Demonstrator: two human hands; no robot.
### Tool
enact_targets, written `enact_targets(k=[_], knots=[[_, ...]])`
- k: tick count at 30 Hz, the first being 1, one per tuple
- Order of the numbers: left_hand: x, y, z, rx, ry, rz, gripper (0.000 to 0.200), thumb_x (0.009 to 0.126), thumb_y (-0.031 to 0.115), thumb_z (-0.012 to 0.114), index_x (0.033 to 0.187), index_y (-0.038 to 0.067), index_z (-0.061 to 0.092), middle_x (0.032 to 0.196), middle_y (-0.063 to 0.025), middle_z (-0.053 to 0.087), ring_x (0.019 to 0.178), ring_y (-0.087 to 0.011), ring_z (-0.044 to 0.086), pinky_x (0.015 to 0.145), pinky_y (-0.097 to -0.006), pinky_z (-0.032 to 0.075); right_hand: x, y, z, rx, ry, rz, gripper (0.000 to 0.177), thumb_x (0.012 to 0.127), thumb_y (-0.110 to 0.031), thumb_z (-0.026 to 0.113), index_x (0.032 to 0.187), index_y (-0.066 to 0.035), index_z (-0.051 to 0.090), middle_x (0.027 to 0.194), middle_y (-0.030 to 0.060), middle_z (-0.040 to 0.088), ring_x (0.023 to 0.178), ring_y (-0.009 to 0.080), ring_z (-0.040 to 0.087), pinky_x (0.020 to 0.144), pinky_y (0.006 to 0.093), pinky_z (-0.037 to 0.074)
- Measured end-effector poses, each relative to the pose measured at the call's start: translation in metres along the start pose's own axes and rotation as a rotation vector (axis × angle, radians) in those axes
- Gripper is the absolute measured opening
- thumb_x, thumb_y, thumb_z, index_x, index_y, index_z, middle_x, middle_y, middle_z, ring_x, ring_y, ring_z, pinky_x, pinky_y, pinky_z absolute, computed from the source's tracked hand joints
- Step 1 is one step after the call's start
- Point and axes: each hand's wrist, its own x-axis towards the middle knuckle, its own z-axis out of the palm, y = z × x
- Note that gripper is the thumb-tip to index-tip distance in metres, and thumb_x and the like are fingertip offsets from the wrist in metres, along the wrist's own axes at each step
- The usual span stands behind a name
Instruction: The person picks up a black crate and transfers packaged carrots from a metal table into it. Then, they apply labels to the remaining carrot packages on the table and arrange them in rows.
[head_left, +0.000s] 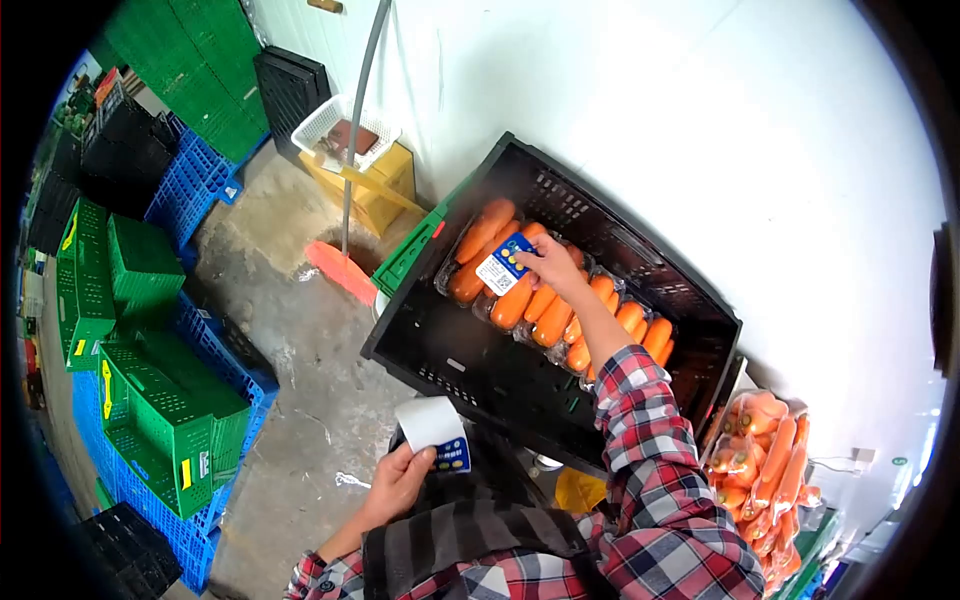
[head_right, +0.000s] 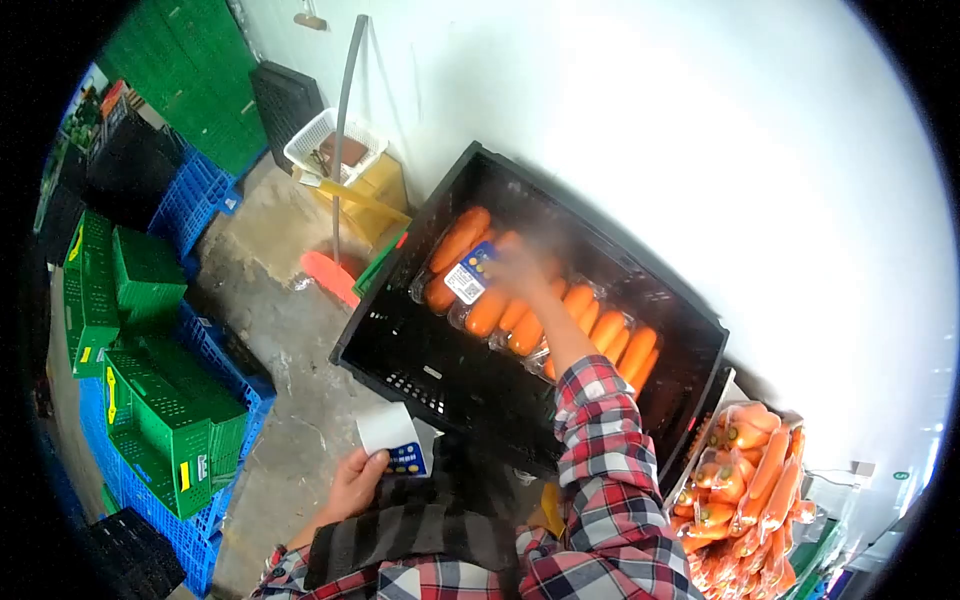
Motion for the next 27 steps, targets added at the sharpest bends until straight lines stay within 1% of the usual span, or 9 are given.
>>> enact_targets(k=[6, 8, 12, 15, 18, 20, 23, 25, 27], knots=[[0.006, 0.007, -0.015, -0.012, 0.011, -0.180, 0.030, 0.092, 0.020, 0.049, 0.115, 0.002, 0.054, 0.095, 0.0009, 0.058, 0.082, -0.0064, 0.050, 0.074, -0.0228, 0.044, 0.036, 0.016, 0.015, 0.047, -0.072, -0.007, 0.019, 0.082, -0.016, 0.061, 0.091, -0.005, 0.048, 0.068, 0.0031, 0.055, 0.043, 0.0089, 0.046, 0.036, 0.0231, 0.039], [0.011, 0.006, -0.019, -0.036, -0.023, -0.210, 0.031, 0.092, 0.022, 0.049, 0.115, 0.001, 0.053, 0.094, 0.0010, 0.058, 0.081, -0.0060, 0.050, 0.074, -0.0228, 0.044, 0.064, 0.046, 0.022, -0.167, 0.020, -0.042, 0.023, 0.081, -0.017, 0.062, 0.094, -0.004, 0.048, 0.069, 0.0039, 0.055, 0.042, 0.0091, 0.046, 0.036, 0.0229, 0.039], [0.016, 0.010, -0.018, -0.044, -0.101, -0.235, 0.034, 0.092, 0.026, 0.048, 0.114, 0.001, 0.054, 0.092, 0.0010, 0.059, 0.081, -0.0058, 0.051, 0.073, -0.0213, 0.043, 0.070, 0.050, 0.040, -0.815, 0.232, -0.157, 0.035, 0.079, -0.020, 0.061, 0.106, -0.004, 0.047, 0.079, 0.0156, 0.061, 0.065, 0.0268, 0.060, 0.055, 0.0371, 0.048], [0.018, 0.017, -0.014, -0.039, -0.114, -0.197, 0.033, 0.092, 0.024, 0.048, 0.114, 0.000, 0.054, 0.094, 0.0007, 0.059, 0.083, -0.0058, 0.051, 0.074, -0.0212, 0.042, 0.043, 0.000, 0.038, -0.899, 0.307, -0.053, 0.036, 0.078, -0.023, 0.059, 0.107, -0.006, 0.047, 0.087, 0.0205, 0.061, 0.086, 0.0355, 0.059, 0.071, 0.0443, 0.047], [0.020, 0.015, -0.003, -0.191, 0.050, -0.235, 0.029, 0.092, 0.020, 0.048, 0.110, -0.001, 0.056, 0.096, -0.0002, 0.059, 0.087, -0.0074, 0.052, 0.078, -0.0234, 0.042, 0.026, -0.016, 0.026, -0.690, 0.660, -0.168, 0.033, 0.078, -0.027, 0.060, 0.102, -0.006, 0.049, 0.086, 0.0164, 0.062, 0.078, 0.0324, 0.061, 0.067, 0.0414, 0.049], [0.022, 0.025, 0.008, -0.318, 0.174, -0.268, 0.026, 0.093, 0.019, 0.046, 0.106, -0.001, 0.057, 0.097, -0.0012, 0.060, 0.087, -0.0074, 0.053, 0.078, -0.0234, 0.042, -0.007, -0.042, 0.026, -0.257, 0.360, -0.314, 0.028, 0.074, -0.024, 0.067, 0.090, -0.005, 0.054, 0.080, 0.0114, 0.061, 0.069, 0.0226, 0.060, 0.063, 0.0328, 0.048], [0.028, 0.026, 0.017, -0.321, 0.247, -0.236, 0.025, 0.091, 0.017, 0.049, 0.104, -0.002, 0.055, 0.092, -0.0068, 0.062, 0.080, -0.0138, 0.059, 0.074, -0.0274, 0.047, -0.125, -0.130, 0.050, -0.124, -0.358, -0.421, 0.035, 0.071, -0.029, 0.070, 0.093, -0.007, 0.055, 0.090, 0.0108, 0.056, 0.082, 0.0216, 0.056, 0.072, 0.0306, 0.045], [0.026, 0.026, 0.025, -0.165, 0.236, -0.127, 0.022, 0.092, 0.019, 0.048, 0.092, 0.000, 0.058, 0.082, 0.0012, 0.058, 0.073, -0.0066, 0.051, 0.066, -0.0230, 0.043, -0.166, -0.129, 0.073, -0.299, -0.426, -0.809, 0.040, 0.067, -0.027, 0.071, 0.094, -0.004, 0.053, 0.090, 0.0105, 0.052, 0.086, 0.0291, 0.051, 0.076, 0.0355, 0.044], [0.022, 0.029, 0.027, 0.005, 0.221, -0.075, 0.026, 0.091, 0.021, 0.048, 0.080, 0.001, 0.059, 0.073, 0.0059, 0.054, 0.069, -0.0026, 0.046, 0.061, -0.0207, 0.039, -0.187, -0.120, 0.086, -0.345, -0.430, -0.874, 0.026, 0.069, -0.017, 0.065, 0.086, -0.003, 0.051, 0.084, 0.0089, 0.050, 0.081, 0.0262, 0.051, 0.072, 0.0333, 0.044]])
